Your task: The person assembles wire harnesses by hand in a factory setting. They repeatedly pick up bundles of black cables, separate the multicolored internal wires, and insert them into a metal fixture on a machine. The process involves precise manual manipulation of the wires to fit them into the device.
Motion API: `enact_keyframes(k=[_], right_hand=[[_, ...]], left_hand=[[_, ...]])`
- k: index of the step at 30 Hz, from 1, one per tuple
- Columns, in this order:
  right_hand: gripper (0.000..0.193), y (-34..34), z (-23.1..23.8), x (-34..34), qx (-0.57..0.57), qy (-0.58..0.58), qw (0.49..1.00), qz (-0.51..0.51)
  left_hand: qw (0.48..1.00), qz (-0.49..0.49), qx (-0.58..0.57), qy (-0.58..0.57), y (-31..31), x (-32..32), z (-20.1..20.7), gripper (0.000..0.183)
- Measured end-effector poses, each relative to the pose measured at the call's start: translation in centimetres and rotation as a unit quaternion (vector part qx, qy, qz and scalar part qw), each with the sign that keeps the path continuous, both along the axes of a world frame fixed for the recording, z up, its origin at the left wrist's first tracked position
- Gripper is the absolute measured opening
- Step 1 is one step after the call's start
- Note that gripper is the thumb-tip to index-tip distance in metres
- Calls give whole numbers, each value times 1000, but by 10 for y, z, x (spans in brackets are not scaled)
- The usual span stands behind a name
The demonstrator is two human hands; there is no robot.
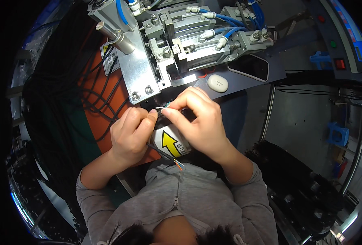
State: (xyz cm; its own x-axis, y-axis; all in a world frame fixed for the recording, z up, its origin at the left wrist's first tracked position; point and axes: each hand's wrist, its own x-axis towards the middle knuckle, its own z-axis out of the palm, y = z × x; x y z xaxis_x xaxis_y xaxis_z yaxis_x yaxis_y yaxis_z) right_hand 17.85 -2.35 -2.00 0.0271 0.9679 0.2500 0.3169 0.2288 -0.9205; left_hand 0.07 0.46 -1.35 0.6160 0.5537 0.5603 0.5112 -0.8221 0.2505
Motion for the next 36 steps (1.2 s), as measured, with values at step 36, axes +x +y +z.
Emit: enact_keyframes(k=[36], right_hand=[[7, 5, -18, 0, 55, -152, 986, -33]], left_hand=[[994, 6, -31, 101, -12, 5, -1, 41]])
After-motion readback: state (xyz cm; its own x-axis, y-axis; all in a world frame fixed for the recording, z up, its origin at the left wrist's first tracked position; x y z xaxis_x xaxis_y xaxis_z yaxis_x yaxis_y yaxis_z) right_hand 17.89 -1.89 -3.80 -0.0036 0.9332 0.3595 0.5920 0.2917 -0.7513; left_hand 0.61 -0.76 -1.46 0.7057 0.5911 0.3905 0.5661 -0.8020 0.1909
